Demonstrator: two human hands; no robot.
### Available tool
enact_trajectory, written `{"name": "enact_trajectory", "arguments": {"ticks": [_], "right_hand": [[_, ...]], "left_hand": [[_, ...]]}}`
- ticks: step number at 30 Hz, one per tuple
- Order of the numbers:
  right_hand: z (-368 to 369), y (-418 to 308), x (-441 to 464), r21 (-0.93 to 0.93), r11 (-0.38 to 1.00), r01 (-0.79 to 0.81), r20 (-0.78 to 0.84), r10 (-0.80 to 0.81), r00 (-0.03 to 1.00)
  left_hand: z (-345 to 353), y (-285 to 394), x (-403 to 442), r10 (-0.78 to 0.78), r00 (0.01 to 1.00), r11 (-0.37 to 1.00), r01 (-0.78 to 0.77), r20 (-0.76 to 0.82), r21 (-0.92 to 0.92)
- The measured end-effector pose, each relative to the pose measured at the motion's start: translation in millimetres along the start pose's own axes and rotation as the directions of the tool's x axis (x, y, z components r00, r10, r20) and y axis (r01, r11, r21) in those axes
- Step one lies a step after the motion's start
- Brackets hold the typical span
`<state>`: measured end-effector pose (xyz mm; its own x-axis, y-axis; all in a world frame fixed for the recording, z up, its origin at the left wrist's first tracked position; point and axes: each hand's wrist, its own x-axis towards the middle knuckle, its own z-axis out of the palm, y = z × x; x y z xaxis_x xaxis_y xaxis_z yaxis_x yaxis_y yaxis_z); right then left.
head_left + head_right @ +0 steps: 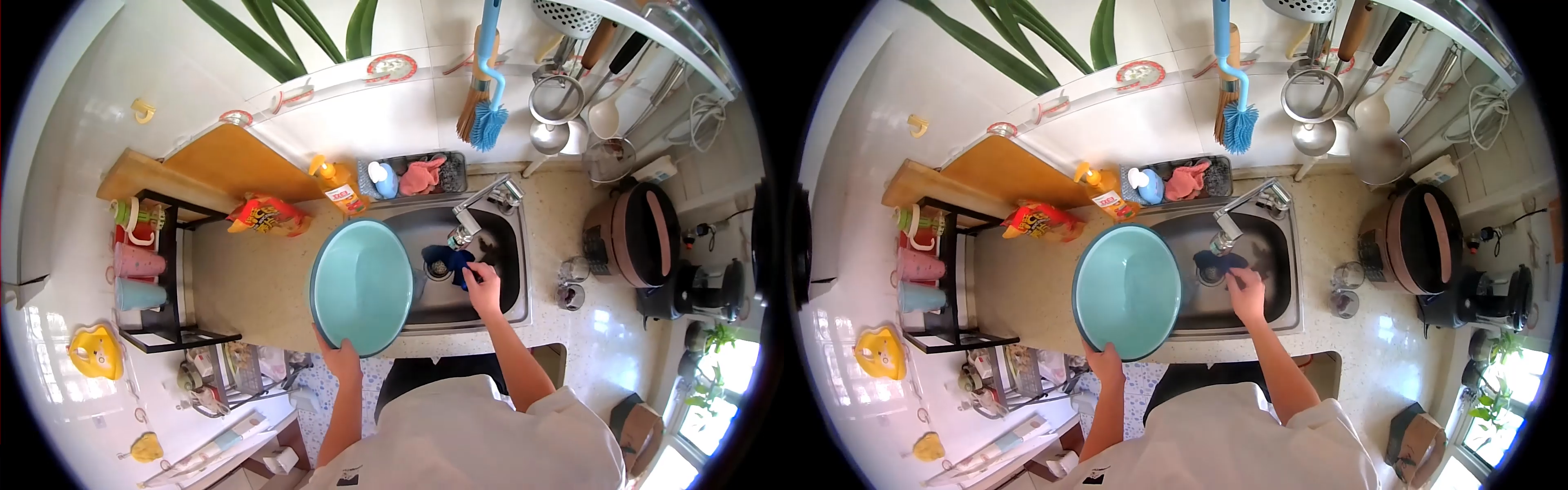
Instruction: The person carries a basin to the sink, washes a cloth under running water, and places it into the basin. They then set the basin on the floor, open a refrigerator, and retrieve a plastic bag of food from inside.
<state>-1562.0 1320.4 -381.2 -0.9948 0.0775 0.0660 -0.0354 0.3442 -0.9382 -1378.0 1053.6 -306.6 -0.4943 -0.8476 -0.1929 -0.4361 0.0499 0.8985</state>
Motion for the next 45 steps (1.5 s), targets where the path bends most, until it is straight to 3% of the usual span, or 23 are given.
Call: {"name": "enact_trajectory", "arguments": {"ticks": [4, 10, 16, 22, 28, 34, 38, 42, 45], "right_hand": [[-12.4, -28.0, -3.8, 0.043, 0.999, 0.033, 0.035, -0.034, 0.999], [-19.4, -46.3, -6.9, 0.051, 0.996, 0.076, 0.103, -0.081, 0.991], [-21.6, -56.9, -12.2, 0.108, 0.993, 0.048, 0.101, -0.059, 0.993], [-30.0, -66.5, -15.9, 0.081, 0.988, 0.135, 0.123, -0.144, 0.982], [-31.6, -71.2, -17.3, 0.057, 0.975, 0.217, 0.119, -0.222, 0.968], [-28.0, -77.8, -18.5, 0.036, 0.969, 0.243, 0.13, -0.246, 0.961], [-23.8, -85.8, -19.3, 0.042, 0.97, 0.24, 0.13, -0.244, 0.961], [-18.7, -90.5, -20.9, 0.053, 0.972, 0.229, 0.138, -0.235, 0.962], [-16.2, -95.2, -23.0, 0.075, 0.978, 0.194, 0.144, -0.203, 0.969]], "left_hand": [[7.4, 20.4, -3.2, 0.069, 0.997, 0.986, -0.063, -0.034, 0.155], [6.7, 28.8, -6.3, 0.29, 0.957, 0.914, -0.27, -0.021, 0.302], [3.6, 32.9, -3.2, 0.343, 0.939, 0.899, -0.328, -0.001, 0.29], [-4.6, 9.0, 2.6, 0.388, 0.919, 0.86, -0.386, 0.063, 0.335], [-5.8, 4.9, 6.4, 0.691, 0.709, 0.583, -0.662, 0.14, 0.471], [-13.5, 8.8, 6.4, 0.668, 0.733, 0.605, -0.638, 0.132, 0.477], [-10.0, 13.8, 9.6, 0.4, 0.916, 0.902, -0.388, -0.029, 0.192], [-10.4, -25.0, 24.9, 0.115, 0.984, 0.991, -0.123, -0.136, -0.055], [-12.2, -24.8, 21.9, -0.075, 0.99, 0.956, 0.036, -0.123, -0.292]]}}
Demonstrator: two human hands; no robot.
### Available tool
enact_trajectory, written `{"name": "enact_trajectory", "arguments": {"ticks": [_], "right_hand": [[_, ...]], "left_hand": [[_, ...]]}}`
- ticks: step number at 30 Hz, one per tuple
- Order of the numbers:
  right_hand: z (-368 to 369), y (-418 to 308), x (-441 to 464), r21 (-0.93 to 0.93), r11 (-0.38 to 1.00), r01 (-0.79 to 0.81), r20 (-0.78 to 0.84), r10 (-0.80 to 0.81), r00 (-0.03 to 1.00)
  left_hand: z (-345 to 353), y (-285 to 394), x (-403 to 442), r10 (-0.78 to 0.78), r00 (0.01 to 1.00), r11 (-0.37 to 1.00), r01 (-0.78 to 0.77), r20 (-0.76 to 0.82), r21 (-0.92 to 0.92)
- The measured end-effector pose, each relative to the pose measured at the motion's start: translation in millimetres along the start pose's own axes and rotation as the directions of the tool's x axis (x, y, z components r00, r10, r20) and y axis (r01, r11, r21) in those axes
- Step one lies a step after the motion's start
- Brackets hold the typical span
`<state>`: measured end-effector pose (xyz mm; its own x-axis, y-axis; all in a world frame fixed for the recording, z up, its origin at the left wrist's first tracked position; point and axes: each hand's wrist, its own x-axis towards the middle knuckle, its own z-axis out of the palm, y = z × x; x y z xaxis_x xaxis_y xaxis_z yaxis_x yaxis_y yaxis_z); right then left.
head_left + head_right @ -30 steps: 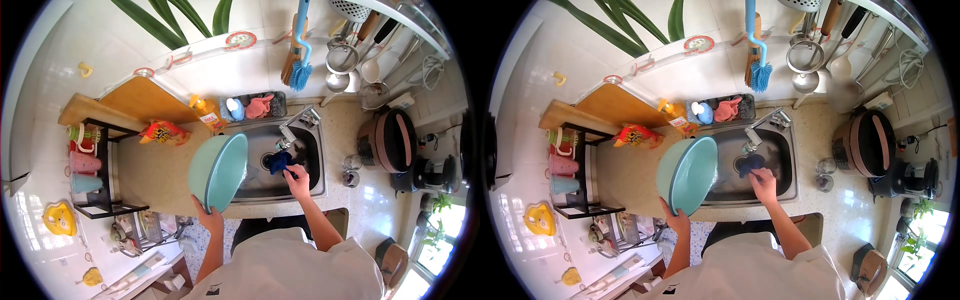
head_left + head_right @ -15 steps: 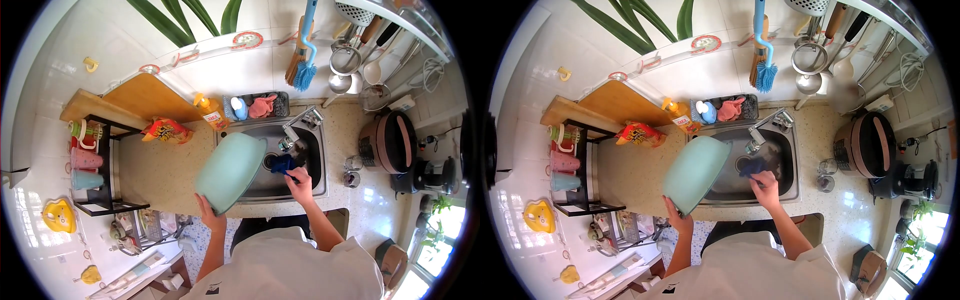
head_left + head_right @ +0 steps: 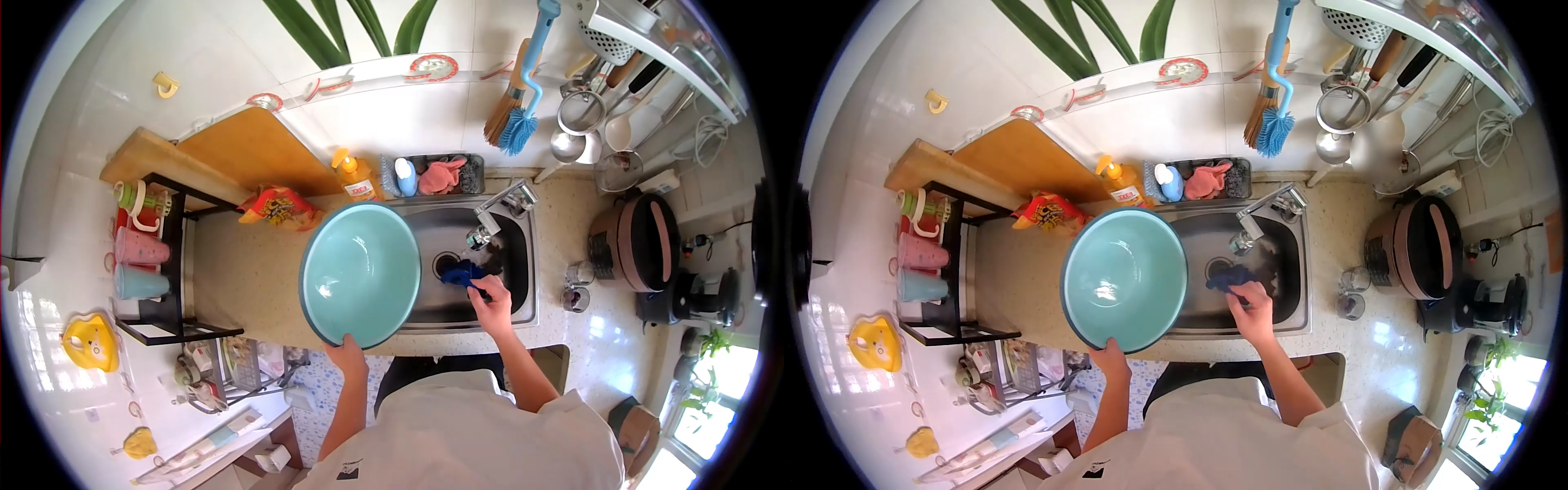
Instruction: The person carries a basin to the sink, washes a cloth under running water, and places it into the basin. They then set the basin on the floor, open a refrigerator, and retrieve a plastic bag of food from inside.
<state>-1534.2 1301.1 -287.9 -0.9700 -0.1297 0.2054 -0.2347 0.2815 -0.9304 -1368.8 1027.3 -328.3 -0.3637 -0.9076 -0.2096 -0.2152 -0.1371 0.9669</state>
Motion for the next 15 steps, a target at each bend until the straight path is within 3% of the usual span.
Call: {"name": "enact_trajectory", "arguments": {"ticks": [7, 12, 15], "right_hand": [[3.2, -10.3, 2.8, 0.026, 1.0, -0.01, 0.018, 0.01, 1.0], [8.6, -9.7, 4.6, 0.039, 0.999, -0.021, 0.002, 0.021, 1.0], [12.3, -13.9, 6.4, 0.008, 1.0, -0.014, -0.001, 0.014, 1.0]], "left_hand": [[-43.6, 31.0, 8.5, -0.435, 0.9, 0.854, 0.415, 0.006, -0.313], [-112.6, -29.6, 64.8, -0.592, 0.806, 0.679, 0.5, 0.002, -0.538], [-125.5, -48.8, 87.6, -0.592, 0.806, 0.618, 0.464, 0.014, -0.634]]}}
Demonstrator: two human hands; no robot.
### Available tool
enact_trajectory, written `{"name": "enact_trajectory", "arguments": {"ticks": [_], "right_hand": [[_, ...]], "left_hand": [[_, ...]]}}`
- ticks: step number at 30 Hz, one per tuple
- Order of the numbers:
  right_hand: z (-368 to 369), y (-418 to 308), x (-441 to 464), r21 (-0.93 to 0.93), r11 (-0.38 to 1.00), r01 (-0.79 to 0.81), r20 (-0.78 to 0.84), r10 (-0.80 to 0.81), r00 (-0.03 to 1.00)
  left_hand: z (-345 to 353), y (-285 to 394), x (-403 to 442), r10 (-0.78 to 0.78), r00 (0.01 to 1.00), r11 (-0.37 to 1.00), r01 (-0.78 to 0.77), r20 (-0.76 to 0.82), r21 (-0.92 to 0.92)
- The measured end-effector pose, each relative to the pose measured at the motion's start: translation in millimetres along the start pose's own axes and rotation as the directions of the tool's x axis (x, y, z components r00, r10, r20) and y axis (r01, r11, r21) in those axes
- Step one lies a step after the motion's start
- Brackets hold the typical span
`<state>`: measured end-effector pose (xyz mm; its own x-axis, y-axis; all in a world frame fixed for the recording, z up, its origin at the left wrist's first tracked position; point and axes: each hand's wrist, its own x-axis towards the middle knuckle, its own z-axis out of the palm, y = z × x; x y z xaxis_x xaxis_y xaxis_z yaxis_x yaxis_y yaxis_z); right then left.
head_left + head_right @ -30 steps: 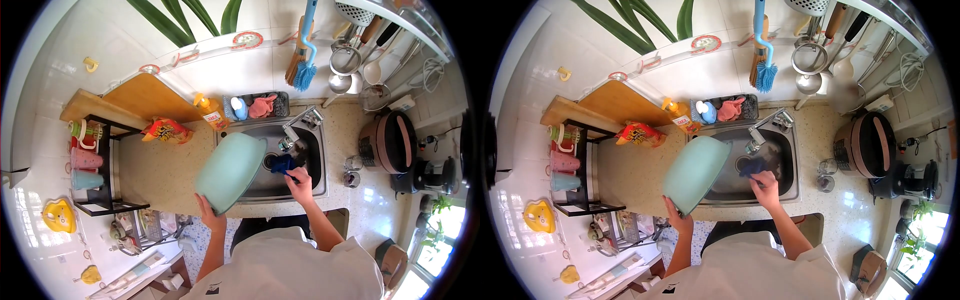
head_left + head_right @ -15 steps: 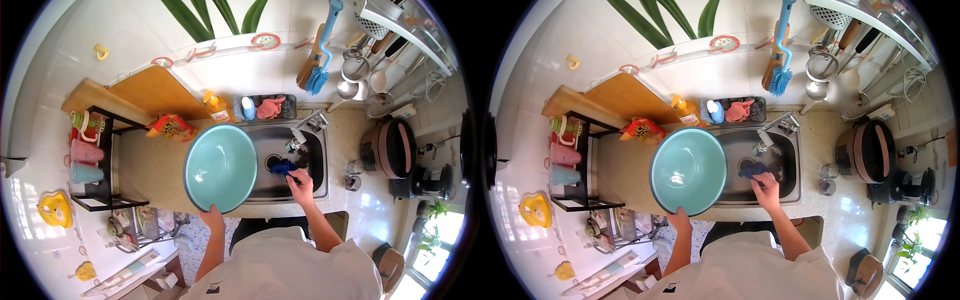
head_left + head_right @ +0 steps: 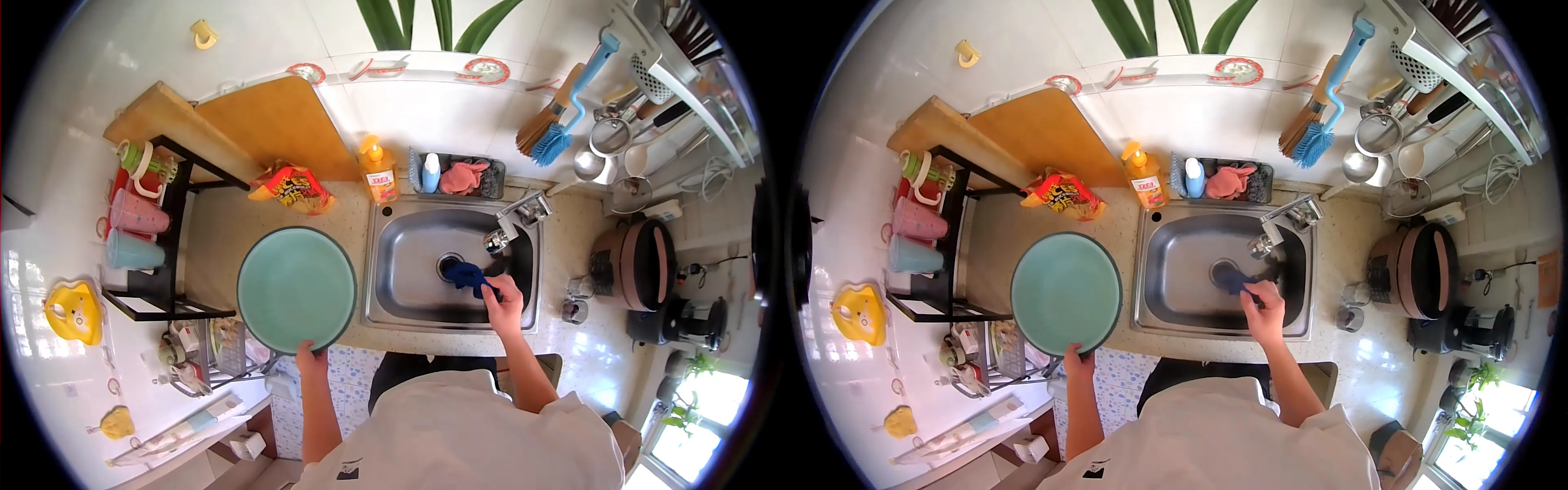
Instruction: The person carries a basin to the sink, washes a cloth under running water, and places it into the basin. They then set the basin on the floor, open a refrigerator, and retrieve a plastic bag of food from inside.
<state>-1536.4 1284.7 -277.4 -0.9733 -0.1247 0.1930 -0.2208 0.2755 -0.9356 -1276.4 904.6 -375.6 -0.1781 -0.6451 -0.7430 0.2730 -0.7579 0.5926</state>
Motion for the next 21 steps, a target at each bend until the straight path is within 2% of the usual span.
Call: {"name": "enact_trajectory", "arguments": {"ticks": [1, 4, 8, 11, 14, 15, 16, 17, 18, 21], "right_hand": [[1.4, -1.5, 0.4, -0.01, 1.0, 0.009, 0.0, -0.009, 1.0], [5.1, -3.9, 0.8, -0.043, 0.999, 0.01, 0.014, -0.009, 1.0], [10.9, -2.6, -2.0, -0.055, 0.998, -0.011, 0.011, 0.012, 1.0], [14.1, 5.3, -7.7, -0.089, 0.996, 0.011, 0.013, -0.01, 1.0], [18.1, 6.0, -13.9, -0.156, 0.985, 0.07, 0.011, -0.069, 0.998], [21.3, 7.9, -16.4, -0.176, 0.979, 0.106, 0.022, -0.104, 0.994], [25.0, 9.9, -18.3, -0.196, 0.97, 0.144, 0.035, -0.139, 0.99], [27.7, 2.4, -18.1, -0.237, 0.952, 0.194, 0.065, -0.183, 0.981], [28.4, -6.1, -18.3, -0.252, 0.949, 0.191, 0.135, -0.161, 0.978], [42.5, 8.0, -33.6, -0.201, 0.948, 0.246, 0.247, -0.194, 0.949]], "left_hand": [[-2.5, 1.6, 8.5, -0.012, 0.999, 1.0, 0.014, -0.047, 0.028], [-1.9, 0.9, 29.2, -0.038, 0.997, 0.999, 0.036, -0.06, -0.032], [4.4, -7.5, 40.5, -0.053, 0.998, 0.996, 0.055, 0.025, -0.077], [23.9, -20.6, 12.7, -0.058, 0.991, 0.969, 0.085, 0.122, -0.231], [58.5, -56.8, -50.3, -0.262, 0.962, 0.96, 0.253, -0.074, -0.117], [48.7, -77.4, -49.5, -0.336, 0.908, 0.941, 0.312, 0.248, 0.135], [57.9, -93.4, -65.0, -0.458, 0.807, 0.881, 0.355, 0.373, 0.313], [67.6, -109.2, -80.9, -0.561, 0.673, 0.81, 0.323, 0.482, 0.49], [105.6, -119.1, -116.4, -0.667, 0.604, 0.717, 0.362, 0.436, 0.595], [143.1, -177.8, -131.5, -0.707, 0.566, 0.657, 0.306, 0.424, 0.689]]}}
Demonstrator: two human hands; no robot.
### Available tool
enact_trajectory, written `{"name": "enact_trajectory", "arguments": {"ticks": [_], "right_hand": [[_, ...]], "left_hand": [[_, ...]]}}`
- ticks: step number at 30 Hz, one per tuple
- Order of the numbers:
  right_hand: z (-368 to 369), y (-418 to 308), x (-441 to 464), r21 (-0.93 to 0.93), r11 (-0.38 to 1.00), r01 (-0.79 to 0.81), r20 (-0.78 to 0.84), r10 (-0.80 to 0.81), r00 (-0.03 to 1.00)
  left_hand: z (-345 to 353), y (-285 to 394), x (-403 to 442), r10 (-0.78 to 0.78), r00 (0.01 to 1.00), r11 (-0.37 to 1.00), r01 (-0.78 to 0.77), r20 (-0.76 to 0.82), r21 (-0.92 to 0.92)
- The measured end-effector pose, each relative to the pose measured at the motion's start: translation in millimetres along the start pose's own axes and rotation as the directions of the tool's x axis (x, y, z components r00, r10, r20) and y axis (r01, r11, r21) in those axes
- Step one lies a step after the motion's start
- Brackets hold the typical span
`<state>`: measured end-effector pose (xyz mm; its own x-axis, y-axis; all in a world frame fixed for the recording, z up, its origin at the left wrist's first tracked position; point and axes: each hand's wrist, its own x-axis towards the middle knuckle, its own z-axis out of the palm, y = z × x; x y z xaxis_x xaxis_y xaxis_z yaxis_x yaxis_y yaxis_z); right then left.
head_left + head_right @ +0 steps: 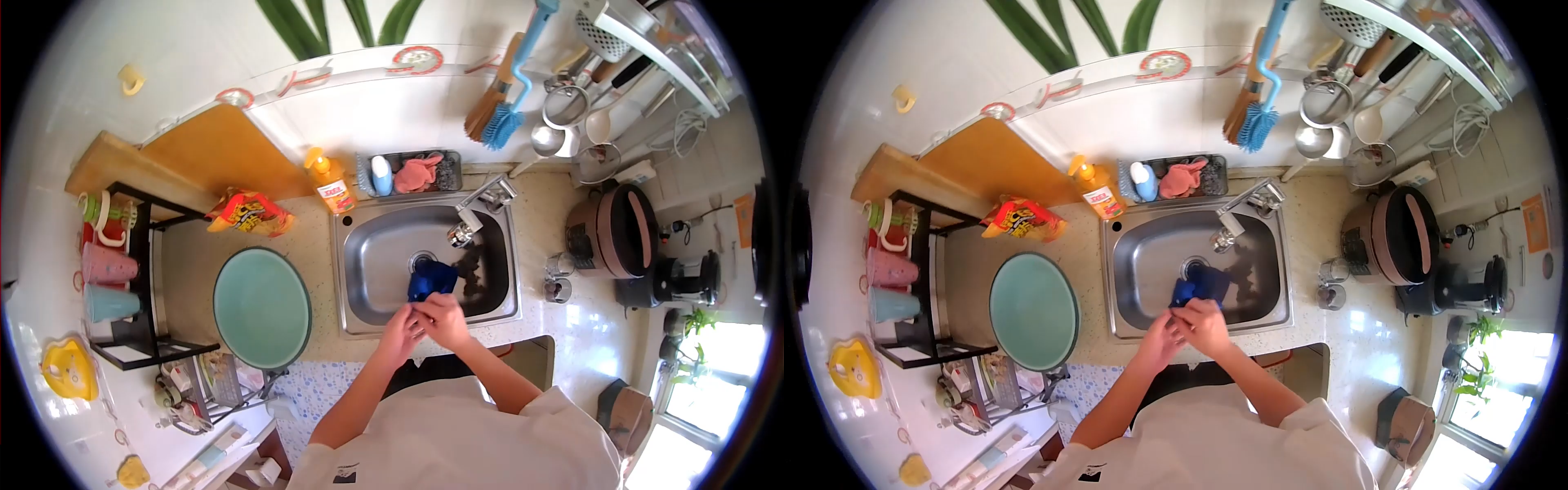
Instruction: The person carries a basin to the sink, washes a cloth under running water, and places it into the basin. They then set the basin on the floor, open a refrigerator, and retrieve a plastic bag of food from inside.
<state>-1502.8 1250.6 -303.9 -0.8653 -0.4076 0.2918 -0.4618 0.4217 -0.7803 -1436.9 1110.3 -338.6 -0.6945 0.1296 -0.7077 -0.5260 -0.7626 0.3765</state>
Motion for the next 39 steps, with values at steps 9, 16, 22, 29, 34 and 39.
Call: {"name": "enact_trajectory", "arguments": {"ticks": [9, 16, 22, 29, 34, 39], "right_hand": [[-56.5, 132.7, 26.5, -0.056, 0.775, -0.63, -0.184, 0.612, 0.769], [-49.0, 250.7, 117.9, -0.089, 0.676, -0.731, -0.102, 0.724, 0.682], [-45.2, 253.2, 115.6, -0.128, 0.69, -0.712, 0.002, 0.718, 0.696], [48.9, 273.4, 5.0, 0.465, 0.429, -0.774, 0.07, 0.854, 0.516], [42.9, 167.7, 15.9, 0.686, -0.481, -0.546, 0.708, 0.614, 0.349], [81.7, 173.4, 25.6, 0.744, -0.619, -0.25, 0.638, 0.547, 0.542]], "left_hand": [[38.3, 11.5, 93.5, 0.036, 0.998, 0.998, -0.038, -0.043, -0.044], [58.0, 4.9, 117.6, 0.013, 0.999, 1.0, -0.012, -0.04, 0.023], [71.1, 11.0, 124.7, 0.066, 0.997, 0.993, -0.062, -0.035, 0.105], [84.9, 16.2, 129.4, 0.098, 0.989, 0.986, -0.082, -0.111, 0.143], [78.5, 13.1, 128.6, 0.159, 0.956, 0.983, -0.13, -0.247, 0.13], [82.1, 17.4, 109.9, 0.039, 0.985, 0.995, -0.054, -0.166, -0.088]]}}
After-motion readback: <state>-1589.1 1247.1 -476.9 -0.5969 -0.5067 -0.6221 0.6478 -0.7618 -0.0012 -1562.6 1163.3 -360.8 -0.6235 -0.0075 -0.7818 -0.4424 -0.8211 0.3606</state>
